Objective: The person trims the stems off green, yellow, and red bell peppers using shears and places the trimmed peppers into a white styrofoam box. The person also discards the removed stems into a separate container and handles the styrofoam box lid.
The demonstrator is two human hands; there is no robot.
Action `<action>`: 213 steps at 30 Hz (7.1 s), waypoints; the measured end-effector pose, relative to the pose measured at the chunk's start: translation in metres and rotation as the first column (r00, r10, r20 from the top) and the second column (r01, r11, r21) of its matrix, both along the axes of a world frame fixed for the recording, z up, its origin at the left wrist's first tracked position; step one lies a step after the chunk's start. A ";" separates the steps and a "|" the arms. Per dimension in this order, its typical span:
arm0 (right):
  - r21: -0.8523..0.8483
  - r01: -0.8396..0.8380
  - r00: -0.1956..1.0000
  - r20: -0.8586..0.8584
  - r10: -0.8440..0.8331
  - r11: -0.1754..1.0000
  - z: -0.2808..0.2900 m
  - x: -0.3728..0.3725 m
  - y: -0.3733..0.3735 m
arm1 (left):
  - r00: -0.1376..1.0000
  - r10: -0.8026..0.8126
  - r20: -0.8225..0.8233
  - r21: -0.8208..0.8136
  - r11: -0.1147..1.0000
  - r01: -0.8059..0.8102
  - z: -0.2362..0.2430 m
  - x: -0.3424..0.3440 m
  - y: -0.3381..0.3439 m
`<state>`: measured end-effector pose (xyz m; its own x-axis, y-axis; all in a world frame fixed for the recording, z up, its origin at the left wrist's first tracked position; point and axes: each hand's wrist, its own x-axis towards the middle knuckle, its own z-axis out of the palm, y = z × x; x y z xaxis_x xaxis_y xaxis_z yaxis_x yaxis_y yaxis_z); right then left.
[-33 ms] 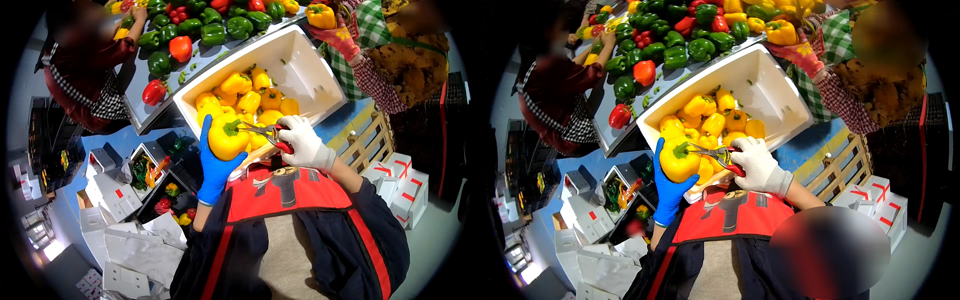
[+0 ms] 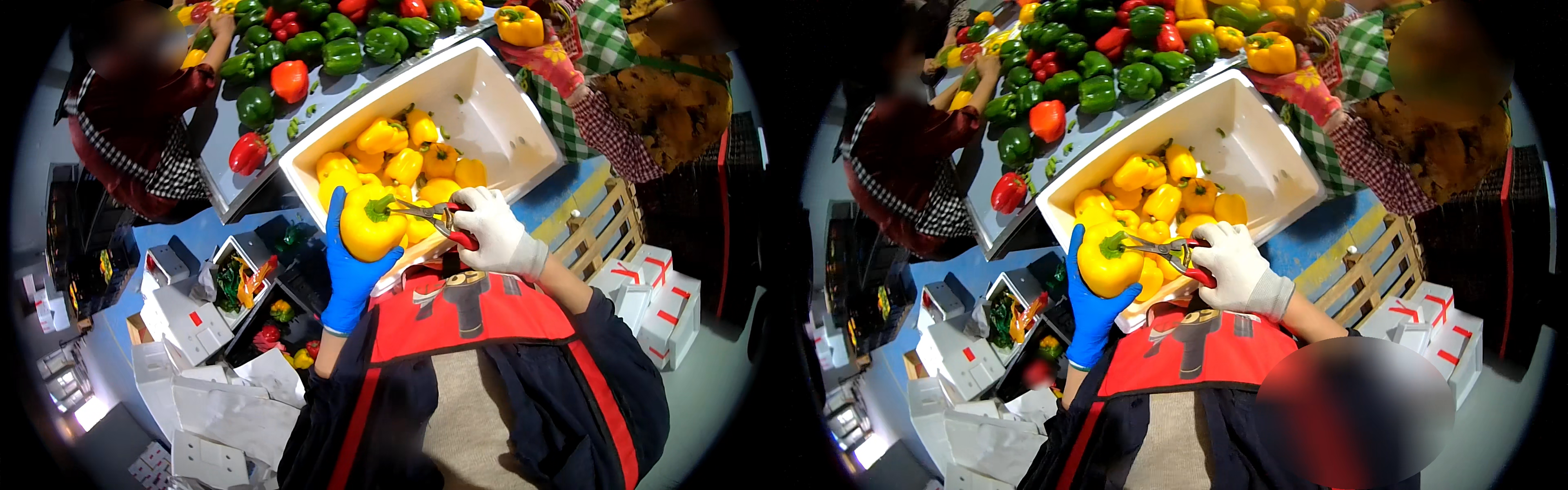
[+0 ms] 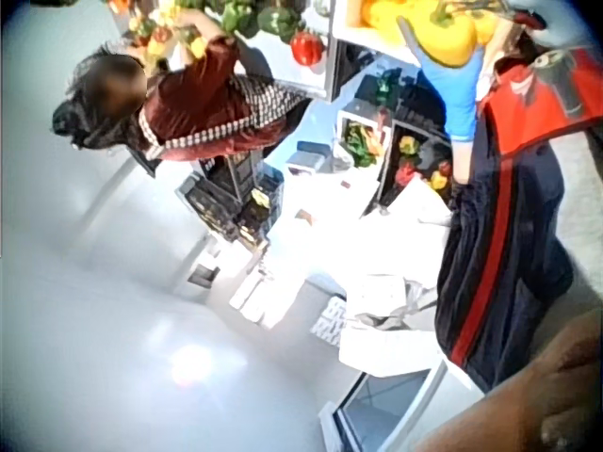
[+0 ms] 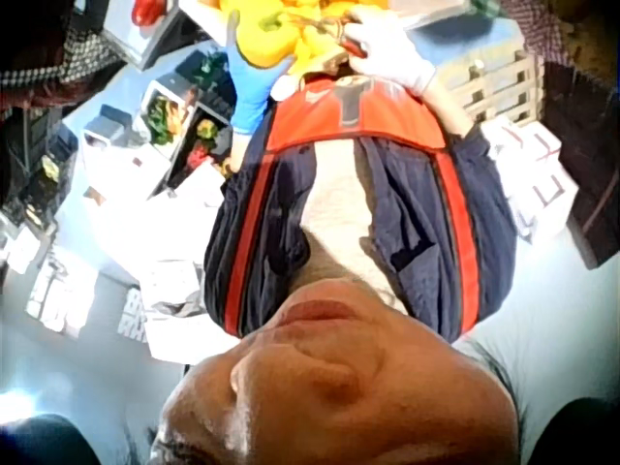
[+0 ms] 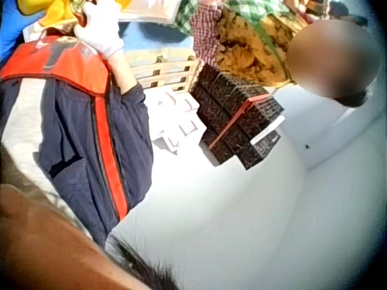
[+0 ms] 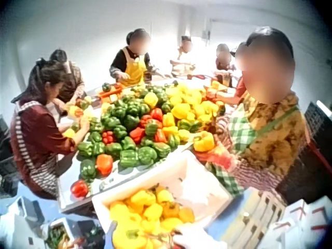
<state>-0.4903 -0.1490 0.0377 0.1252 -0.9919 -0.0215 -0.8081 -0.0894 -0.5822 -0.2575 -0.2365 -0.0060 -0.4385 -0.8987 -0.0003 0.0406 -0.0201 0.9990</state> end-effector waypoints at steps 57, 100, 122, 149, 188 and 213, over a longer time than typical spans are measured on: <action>0.482 0.123 0.778 0.496 -0.386 0.868 -0.120 -0.120 0.023 | 0.890 -0.433 0.144 0.432 0.837 0.337 0.008 -0.243 -0.316; 0.112 0.206 0.949 0.219 -0.226 0.972 -0.071 -0.020 0.013 | 0.735 0.326 -0.594 0.767 0.504 0.397 -0.067 -0.002 -0.054; 0.248 0.124 0.902 0.376 -0.213 0.961 -0.072 -0.017 0.007 | 0.751 0.382 -0.538 0.829 0.402 0.389 -0.071 -0.027 -0.028; 0.244 0.024 0.920 0.374 -0.117 0.969 -0.057 -0.035 -0.005 | 0.777 0.332 -0.534 0.746 0.617 0.249 -0.085 -0.032 -0.010; 0.585 0.103 0.572 0.627 -0.529 0.804 -0.095 -0.079 0.007 | 0.945 -0.143 -0.295 0.766 0.556 0.323 -0.042 -0.130 -0.094; 0.732 -0.020 0.400 0.630 -0.665 0.681 -0.130 -0.076 0.044 | 0.838 0.063 -0.542 0.557 0.774 0.302 0.051 -0.264 -0.401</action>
